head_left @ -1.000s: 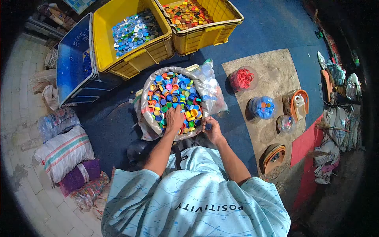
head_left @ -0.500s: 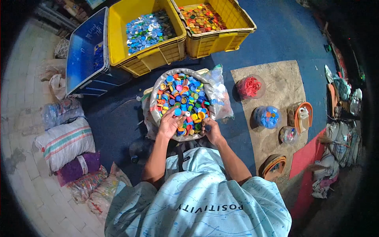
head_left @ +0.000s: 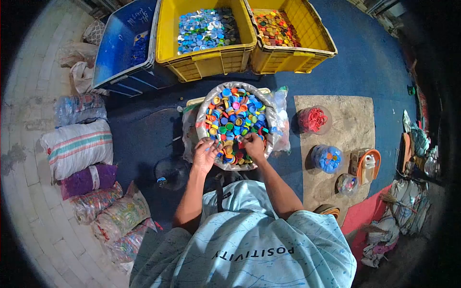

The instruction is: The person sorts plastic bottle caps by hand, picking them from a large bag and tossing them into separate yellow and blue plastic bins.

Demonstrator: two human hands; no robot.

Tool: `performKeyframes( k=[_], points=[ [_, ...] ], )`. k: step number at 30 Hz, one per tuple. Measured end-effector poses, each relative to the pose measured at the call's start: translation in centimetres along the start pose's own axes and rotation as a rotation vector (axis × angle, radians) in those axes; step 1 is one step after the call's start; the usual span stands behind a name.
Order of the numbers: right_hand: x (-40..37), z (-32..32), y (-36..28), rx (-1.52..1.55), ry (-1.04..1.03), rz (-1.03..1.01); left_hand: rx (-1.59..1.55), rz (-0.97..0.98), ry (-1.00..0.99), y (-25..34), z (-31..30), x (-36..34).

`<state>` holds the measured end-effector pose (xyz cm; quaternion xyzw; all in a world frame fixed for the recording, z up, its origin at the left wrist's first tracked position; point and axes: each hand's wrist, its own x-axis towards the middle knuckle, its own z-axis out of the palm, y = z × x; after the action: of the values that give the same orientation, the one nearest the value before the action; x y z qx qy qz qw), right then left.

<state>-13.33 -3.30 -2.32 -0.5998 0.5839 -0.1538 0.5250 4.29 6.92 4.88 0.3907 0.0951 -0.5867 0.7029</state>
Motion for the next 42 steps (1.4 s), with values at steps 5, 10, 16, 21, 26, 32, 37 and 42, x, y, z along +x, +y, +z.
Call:
performKeyframes(
  k=[5,10,16,21,26,32,37,42],
  points=[
    [0.5,1.0,-2.1,-0.431,0.095,-0.229,0.192,0.076,0.127,-1.5,-4.1,0.8],
    [1.4,2.3,-1.6,-0.633,0.028,-0.213,0.223,0.052,0.256,-0.9,-3.0,-0.5],
    [1.8,2.2,-1.6,-0.614,0.032,-0.305,-0.006,-0.031,0.121,-0.3,-3.3,-0.7],
    [2.4,2.1,-0.4,-0.591,0.052,-0.365,-0.042,-0.057,0.110,-0.5,-3.3,-0.4],
    [3.0,1.4,0.1,-0.281,0.197,-0.540,-0.064,-0.078,0.065,-0.6,-2.9,-0.4],
    [1.6,-1.0,0.8,0.479,-0.041,0.056,-0.193,-0.118,-0.078,-1.0,-0.7,-0.1],
    [-1.1,-3.9,-1.4,1.335,-0.071,0.315,-0.254,-0.173,-0.137,-1.4,2.2,0.3],
    [-3.2,-5.4,-1.5,1.337,-0.063,0.331,-0.265,-0.244,-0.204,-2.9,3.5,1.3]
  ],
)
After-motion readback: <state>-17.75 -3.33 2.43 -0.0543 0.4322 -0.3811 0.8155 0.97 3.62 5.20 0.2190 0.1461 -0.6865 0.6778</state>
